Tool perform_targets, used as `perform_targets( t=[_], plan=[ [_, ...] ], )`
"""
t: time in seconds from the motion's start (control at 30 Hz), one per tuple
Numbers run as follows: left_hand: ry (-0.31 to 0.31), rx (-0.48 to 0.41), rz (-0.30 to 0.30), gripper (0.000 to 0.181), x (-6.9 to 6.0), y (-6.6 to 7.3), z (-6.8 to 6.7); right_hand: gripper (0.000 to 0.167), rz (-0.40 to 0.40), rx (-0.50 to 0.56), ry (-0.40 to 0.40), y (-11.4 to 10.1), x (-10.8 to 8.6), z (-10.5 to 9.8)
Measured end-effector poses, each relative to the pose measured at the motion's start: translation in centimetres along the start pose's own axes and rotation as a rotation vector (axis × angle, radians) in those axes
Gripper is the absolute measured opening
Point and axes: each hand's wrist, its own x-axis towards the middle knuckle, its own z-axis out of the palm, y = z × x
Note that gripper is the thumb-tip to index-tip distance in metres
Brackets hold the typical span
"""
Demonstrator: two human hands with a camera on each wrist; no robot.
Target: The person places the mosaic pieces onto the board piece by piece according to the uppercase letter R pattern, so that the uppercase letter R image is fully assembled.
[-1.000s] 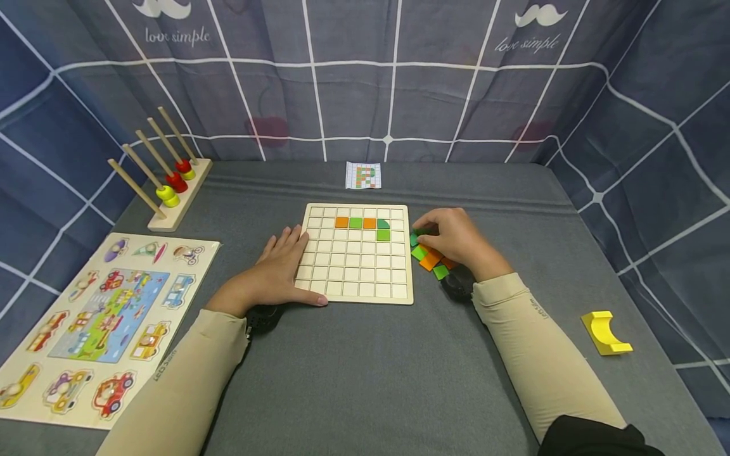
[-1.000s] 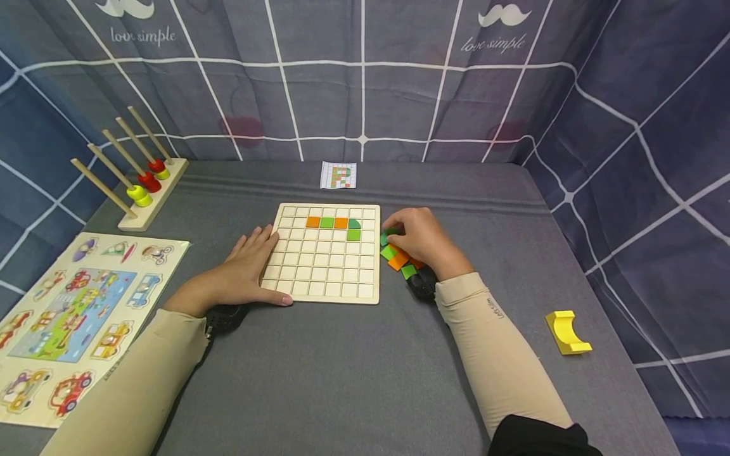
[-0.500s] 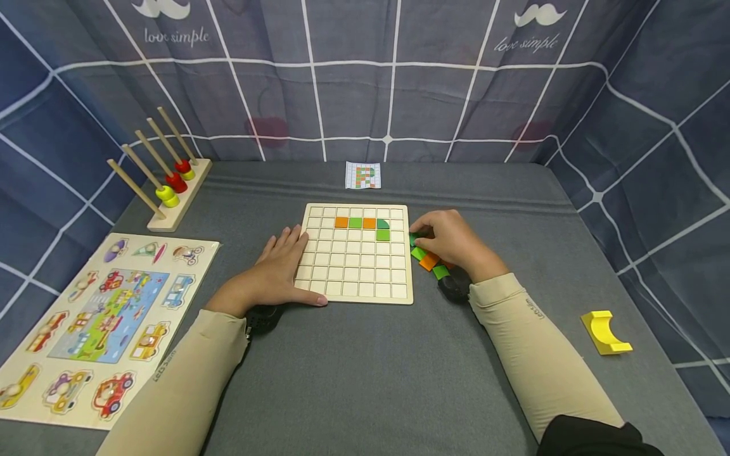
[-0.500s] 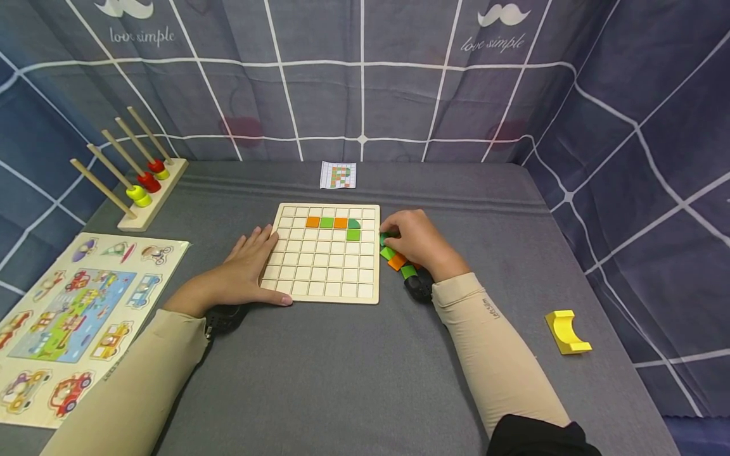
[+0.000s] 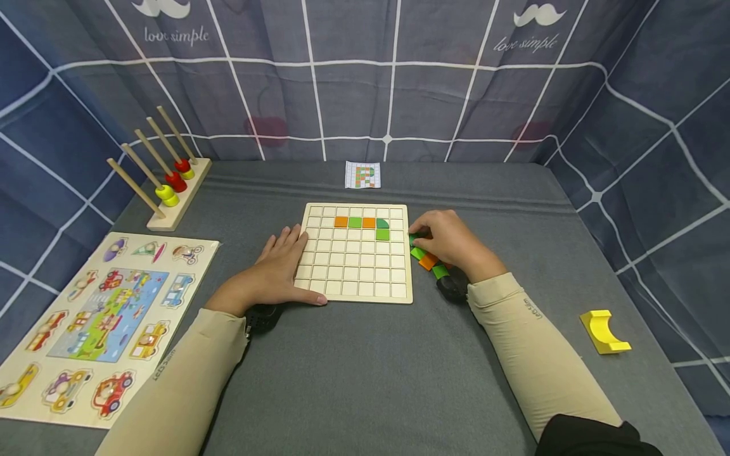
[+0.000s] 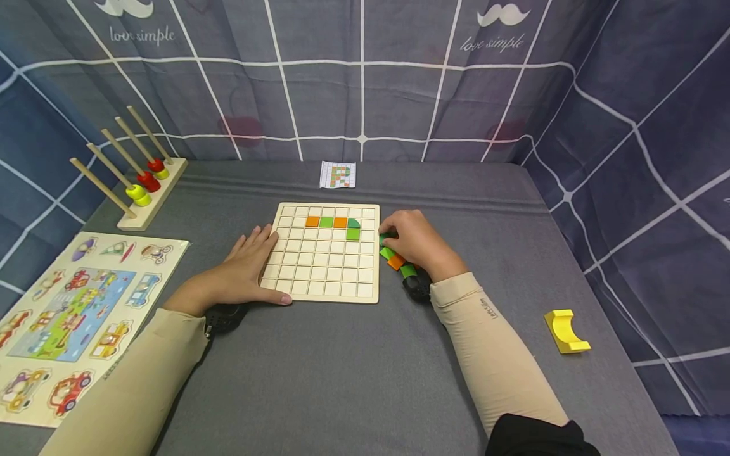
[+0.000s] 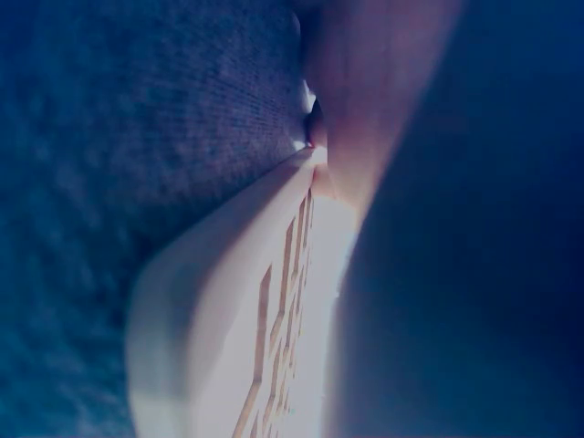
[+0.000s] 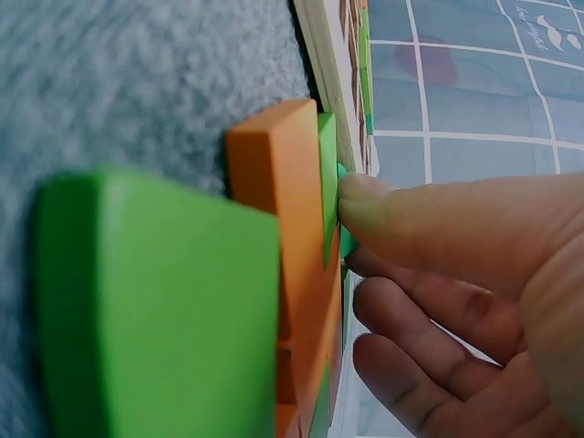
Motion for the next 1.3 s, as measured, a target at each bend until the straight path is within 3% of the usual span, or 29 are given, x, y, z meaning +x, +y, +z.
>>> perform_targets(
  t=[0.53,1.07,1.3],
  plan=[
    [-0.002,-0.003,0.004,0.146,-0.1,0.1,0.0,0.014,0.039,0.062,0.000,0.6,-0.1,-0.6],
    [0.003,-0.010,0.008,0.147,0.0,-0.1,0.1,0.017,0.029,0.041,-0.079,1.2,-0.4,-1.6],
    [0.005,-0.007,0.010,0.147,0.0,-0.1,0.0,0.013,0.013,0.028,-0.068,1.2,-0.5,-1.7]
  ],
)
